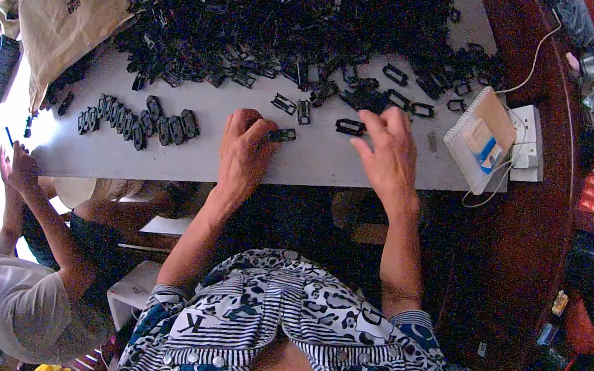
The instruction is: The person assembles small plastic buckle components by hand, joining them together from a pile of parts.
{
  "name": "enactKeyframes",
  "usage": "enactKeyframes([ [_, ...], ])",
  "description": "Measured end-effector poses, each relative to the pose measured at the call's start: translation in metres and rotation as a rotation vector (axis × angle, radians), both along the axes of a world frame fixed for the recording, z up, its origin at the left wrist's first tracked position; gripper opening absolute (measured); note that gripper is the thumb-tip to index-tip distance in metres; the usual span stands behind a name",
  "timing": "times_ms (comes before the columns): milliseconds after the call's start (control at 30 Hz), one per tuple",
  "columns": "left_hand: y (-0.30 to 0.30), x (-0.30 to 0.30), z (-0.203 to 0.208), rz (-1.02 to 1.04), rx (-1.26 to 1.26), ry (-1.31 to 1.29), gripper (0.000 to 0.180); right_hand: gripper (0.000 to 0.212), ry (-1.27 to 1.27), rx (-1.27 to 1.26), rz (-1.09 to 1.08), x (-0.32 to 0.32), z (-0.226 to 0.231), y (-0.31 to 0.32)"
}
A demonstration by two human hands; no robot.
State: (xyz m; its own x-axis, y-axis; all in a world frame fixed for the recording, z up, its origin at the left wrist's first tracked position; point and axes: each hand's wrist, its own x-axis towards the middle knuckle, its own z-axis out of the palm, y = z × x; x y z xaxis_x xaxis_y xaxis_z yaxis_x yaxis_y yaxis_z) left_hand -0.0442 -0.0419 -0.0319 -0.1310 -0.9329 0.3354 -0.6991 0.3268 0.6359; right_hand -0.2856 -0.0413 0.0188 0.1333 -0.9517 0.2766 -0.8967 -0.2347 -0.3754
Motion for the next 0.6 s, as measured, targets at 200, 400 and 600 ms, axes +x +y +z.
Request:
enactKeyframes([
  [200,0.004,0.002,0.0,-0.082,-0.023,-0.001,0.034,0.037,-0.072,0.08,-0.163,0.029,-0.016,0.006],
  [400,0.004,0.001,-0.002,-0.119,-0.003,0.024,0.04,0.042,0.075,0.036,-0.142,0.029,-0.037,-0.004],
  [600,0.002,-0.002,-0.003,-0.106,-0.022,0.072,0.042,0.032,0.165,0.184,-0.156,0.007,-0.044,-0.016],
])
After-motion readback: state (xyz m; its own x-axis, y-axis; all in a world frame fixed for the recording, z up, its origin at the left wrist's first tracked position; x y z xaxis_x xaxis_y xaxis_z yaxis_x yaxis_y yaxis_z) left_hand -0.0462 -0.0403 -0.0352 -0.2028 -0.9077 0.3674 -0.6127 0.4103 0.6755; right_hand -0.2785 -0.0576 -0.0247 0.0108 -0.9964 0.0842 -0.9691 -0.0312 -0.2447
